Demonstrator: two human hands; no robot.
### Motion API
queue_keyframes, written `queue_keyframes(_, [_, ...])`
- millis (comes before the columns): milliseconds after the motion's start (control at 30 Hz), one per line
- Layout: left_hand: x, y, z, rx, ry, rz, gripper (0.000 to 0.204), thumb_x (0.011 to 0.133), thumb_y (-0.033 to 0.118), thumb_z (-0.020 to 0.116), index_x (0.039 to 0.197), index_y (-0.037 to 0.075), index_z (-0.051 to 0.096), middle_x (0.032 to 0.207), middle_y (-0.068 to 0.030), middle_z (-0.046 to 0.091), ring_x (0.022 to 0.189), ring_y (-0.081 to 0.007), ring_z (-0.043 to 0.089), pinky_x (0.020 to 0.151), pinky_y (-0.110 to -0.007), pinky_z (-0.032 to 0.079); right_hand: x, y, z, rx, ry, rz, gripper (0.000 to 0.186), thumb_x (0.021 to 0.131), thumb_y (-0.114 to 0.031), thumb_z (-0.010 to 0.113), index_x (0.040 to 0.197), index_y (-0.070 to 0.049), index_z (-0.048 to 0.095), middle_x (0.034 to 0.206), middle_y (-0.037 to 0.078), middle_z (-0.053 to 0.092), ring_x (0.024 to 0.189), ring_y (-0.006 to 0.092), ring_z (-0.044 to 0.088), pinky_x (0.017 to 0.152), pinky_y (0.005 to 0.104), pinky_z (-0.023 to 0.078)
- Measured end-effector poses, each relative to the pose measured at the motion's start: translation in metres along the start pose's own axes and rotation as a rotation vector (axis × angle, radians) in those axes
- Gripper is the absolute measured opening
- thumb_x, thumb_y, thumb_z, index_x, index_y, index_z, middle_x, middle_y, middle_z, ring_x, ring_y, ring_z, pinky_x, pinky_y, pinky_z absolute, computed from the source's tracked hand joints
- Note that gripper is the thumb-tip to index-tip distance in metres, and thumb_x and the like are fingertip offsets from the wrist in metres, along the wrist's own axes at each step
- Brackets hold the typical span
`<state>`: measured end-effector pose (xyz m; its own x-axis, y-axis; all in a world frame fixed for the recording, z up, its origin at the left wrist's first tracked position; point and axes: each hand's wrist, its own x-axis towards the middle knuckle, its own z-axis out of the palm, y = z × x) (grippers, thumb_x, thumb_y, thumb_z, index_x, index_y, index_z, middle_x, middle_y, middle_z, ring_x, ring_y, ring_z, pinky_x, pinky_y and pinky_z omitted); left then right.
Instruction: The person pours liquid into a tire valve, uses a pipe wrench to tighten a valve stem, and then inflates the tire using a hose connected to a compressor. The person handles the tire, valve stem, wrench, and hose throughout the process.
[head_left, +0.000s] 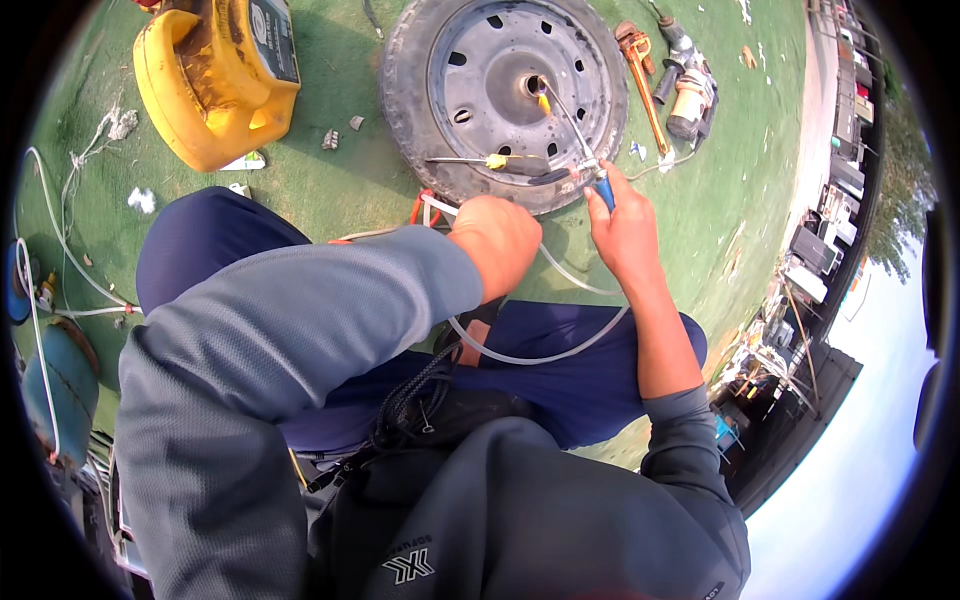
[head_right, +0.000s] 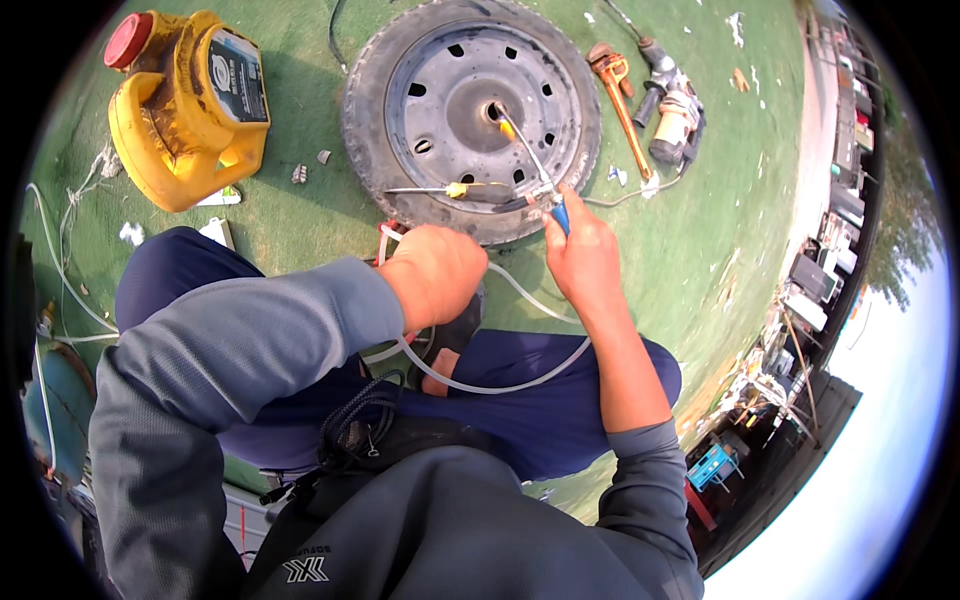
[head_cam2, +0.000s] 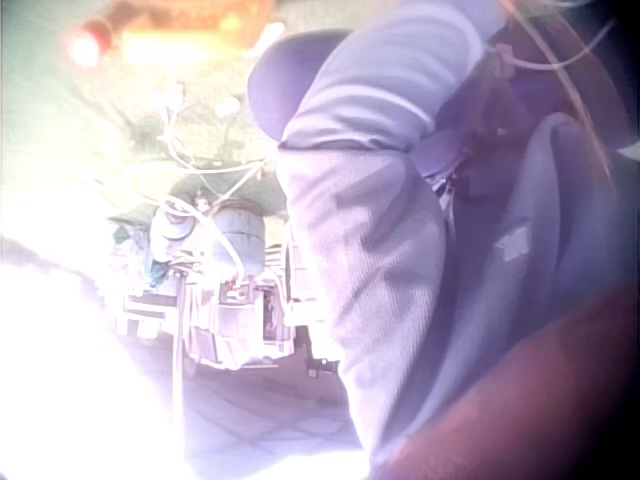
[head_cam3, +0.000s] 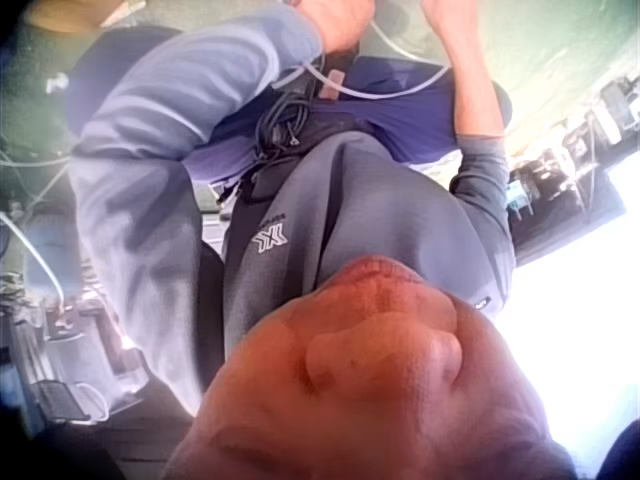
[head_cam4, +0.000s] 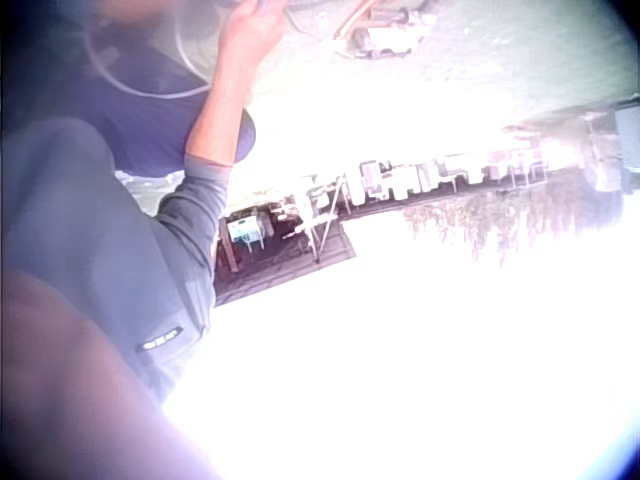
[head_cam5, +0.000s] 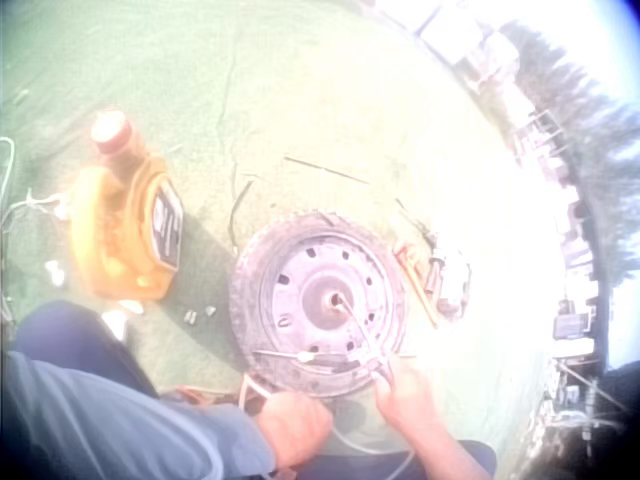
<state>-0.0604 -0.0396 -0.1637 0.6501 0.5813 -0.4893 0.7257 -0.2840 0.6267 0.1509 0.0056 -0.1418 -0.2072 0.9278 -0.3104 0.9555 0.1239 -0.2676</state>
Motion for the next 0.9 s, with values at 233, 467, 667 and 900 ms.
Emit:
queue_keyframes(233, [-0.001, 0.003, 0.006, 0.034, -0.004, 0.026, 0.016, 0.084, 0.016, 0.07, 0.095, 0.009, 0.079, 0.096, -0.0117, 0.078, 0.09, -0.0276, 0.077, 0.073, -0.038, 0.06, 0.001, 0.002, 0.001, 0.006, 0.008, 0.003, 0.04, 0.092, -0.014, 0.071, 0.129, 0.001, 0.064, 0.095, 0.031, 0.07, 0.092, 0.0491, 0.069, 0.078, 0.0509, 0.055])
queue_keyframes(467, [-0.003, 0.006, 0.012, 0.061, 0.035, 0.043, 0.016, 0.083, 0.017, 0.07, 0.094, 0.008, 0.079, 0.094, -0.0123, 0.078, 0.089, -0.0278, 0.077, 0.072, -0.038, 0.059, 0.003, 0.0, 0.001, 0.01, -0.005, 0.028, 0.04, 0.093, -0.015, 0.071, 0.129, 0.0, 0.064, 0.094, 0.031, 0.07, 0.092, 0.0492, 0.069, 0.078, 0.0512, 0.054])
queue_keyframes(667, [-0.004, 0.006, 0.011, 0.064, 0.022, 0.043, 0.015, 0.082, 0.016, 0.069, 0.091, 0.008, 0.079, 0.092, -0.0128, 0.078, 0.088, -0.0279, 0.077, 0.07, -0.038, 0.059, 0.003, 0.001, 0.002, 0.01, -0.01, 0.032, 0.04, 0.093, -0.015, 0.071, 0.129, 0.001, 0.064, 0.094, 0.031, 0.07, 0.093, 0.0493, 0.068, 0.077, 0.0515, 0.054])
queue_keyframes(900, [-0.005, 0.006, 0.007, 0.047, -0.014, 0.055, 0.015, 0.082, 0.016, 0.069, 0.091, 0.009, 0.079, 0.093, -0.0125, 0.078, 0.088, -0.0279, 0.077, 0.071, -0.038, 0.059, 0.002, -0.002, 0.001, 0.023, -0.01, 0.025, 0.04, 0.093, -0.015, 0.071, 0.129, 0.0, 0.064, 0.095, 0.03, 0.07, 0.094, 0.0492, 0.068, 0.078, 0.0516, 0.054])
